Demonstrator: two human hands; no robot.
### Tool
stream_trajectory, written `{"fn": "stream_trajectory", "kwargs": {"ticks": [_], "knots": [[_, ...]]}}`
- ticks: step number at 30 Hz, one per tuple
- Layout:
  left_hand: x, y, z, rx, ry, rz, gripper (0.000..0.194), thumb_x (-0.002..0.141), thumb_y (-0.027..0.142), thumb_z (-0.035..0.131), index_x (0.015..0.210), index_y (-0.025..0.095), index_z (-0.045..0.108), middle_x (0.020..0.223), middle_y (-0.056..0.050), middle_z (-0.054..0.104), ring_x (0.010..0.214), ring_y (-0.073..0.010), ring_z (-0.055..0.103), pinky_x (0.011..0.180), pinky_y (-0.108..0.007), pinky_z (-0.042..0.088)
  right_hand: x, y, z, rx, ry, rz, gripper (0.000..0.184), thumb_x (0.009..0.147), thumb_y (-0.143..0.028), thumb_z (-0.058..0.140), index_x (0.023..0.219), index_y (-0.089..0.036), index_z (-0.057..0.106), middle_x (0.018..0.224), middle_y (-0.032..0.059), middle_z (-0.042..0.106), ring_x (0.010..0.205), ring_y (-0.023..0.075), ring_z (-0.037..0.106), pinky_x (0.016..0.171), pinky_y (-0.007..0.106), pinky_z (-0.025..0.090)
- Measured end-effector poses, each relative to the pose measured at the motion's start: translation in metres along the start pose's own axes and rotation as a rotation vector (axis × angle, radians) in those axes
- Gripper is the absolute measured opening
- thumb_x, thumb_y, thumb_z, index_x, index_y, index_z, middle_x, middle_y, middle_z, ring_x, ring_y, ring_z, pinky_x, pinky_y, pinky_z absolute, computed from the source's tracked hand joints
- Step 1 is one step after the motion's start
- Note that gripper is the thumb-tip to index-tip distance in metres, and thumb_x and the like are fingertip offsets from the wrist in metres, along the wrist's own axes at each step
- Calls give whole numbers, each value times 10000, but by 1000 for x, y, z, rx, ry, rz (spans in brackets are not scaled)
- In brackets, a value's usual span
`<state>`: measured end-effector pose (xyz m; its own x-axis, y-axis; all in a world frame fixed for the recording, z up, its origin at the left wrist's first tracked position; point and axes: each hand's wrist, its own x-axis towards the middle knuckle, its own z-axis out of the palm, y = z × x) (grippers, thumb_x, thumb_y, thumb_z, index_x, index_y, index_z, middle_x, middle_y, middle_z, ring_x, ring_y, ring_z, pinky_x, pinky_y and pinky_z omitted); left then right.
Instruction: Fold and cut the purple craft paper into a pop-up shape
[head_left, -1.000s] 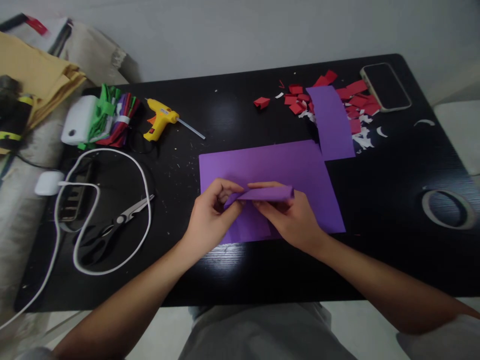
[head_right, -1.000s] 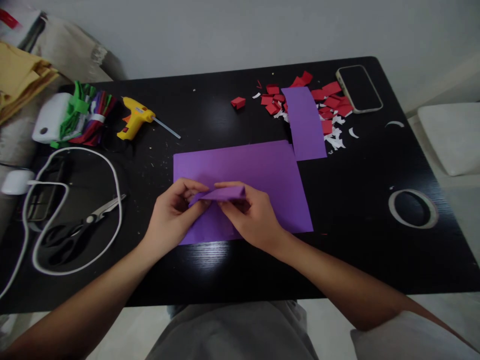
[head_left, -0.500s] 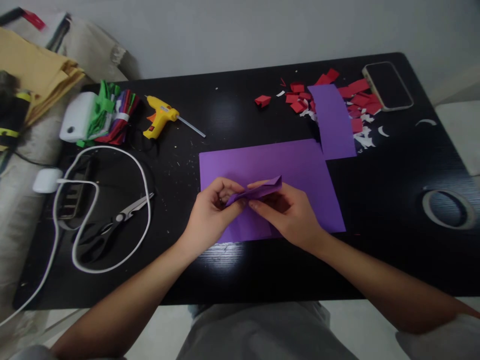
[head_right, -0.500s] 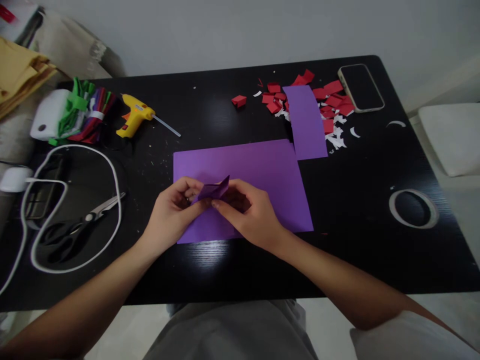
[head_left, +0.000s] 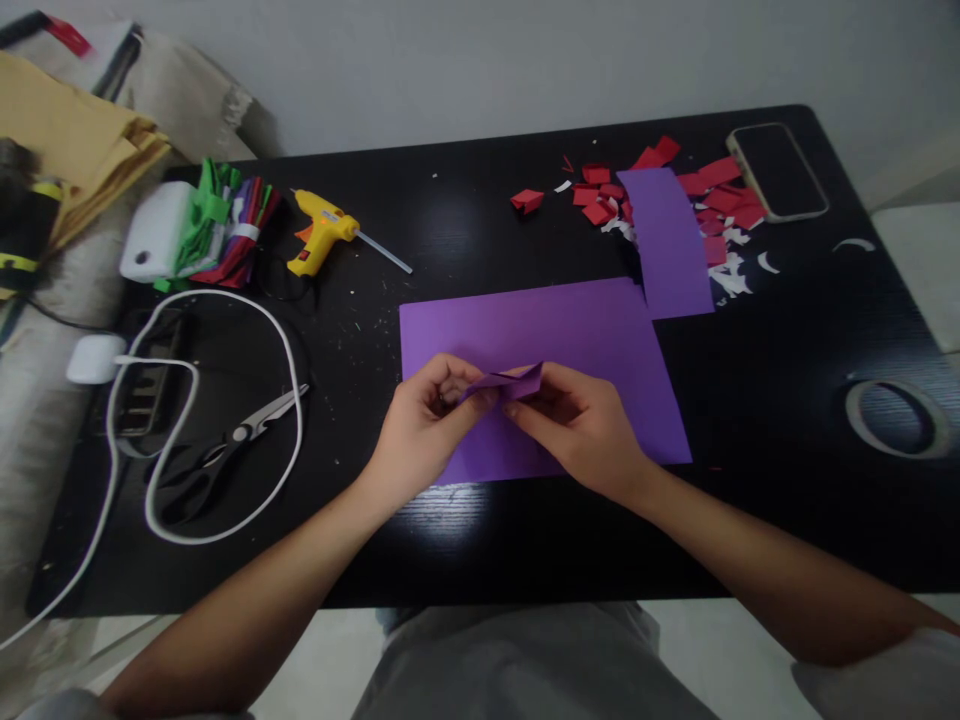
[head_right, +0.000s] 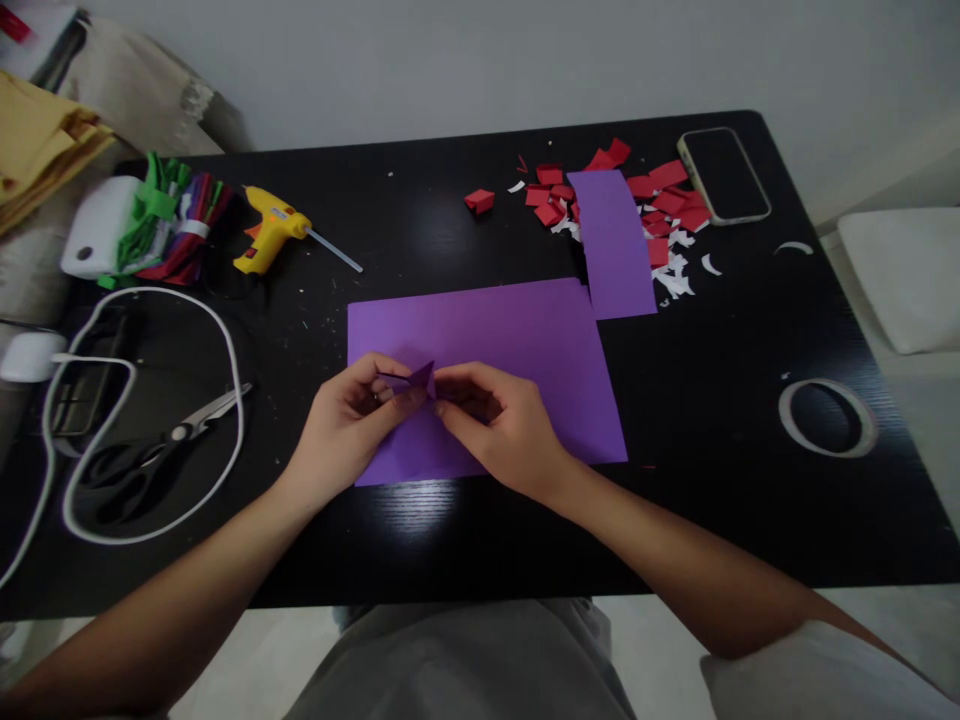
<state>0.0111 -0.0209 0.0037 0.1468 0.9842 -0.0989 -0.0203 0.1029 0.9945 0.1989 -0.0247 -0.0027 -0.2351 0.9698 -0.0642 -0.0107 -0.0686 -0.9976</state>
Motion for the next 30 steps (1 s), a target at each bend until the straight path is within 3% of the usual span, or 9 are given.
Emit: {"fn": "stream_trajectory", "kwargs": {"ticks": [10,19,30], "knots": [[0,-5,-1,-60,-8,-27,222,807,298,869,928,194,714,851,-9,737,753,-143,658,728,-280,537,-1,1,-1,27,10,-5,259,857,-191,794,1105,-263,795,1100,32,826,1028,208,791,987,392,654],[1,-2,-4,66,6,33,130,838,184,787,897,207,673,769,31,684,689,-122,633,643,-249,498,0,1,-2,42,-9,50,221,853,-237,820,1071,-244,782,1076,44,825,1016,216,788,997,410,647],[0,-4,-6,54,-4,8,190,759,89,743,914,191,702,825,3,721,764,-131,680,704,-249,527,0,-9,-3,-18,-22,33,239,844,-142,781,1054,-254,804,1023,14,839,961,220,805,925,409,677]]}}
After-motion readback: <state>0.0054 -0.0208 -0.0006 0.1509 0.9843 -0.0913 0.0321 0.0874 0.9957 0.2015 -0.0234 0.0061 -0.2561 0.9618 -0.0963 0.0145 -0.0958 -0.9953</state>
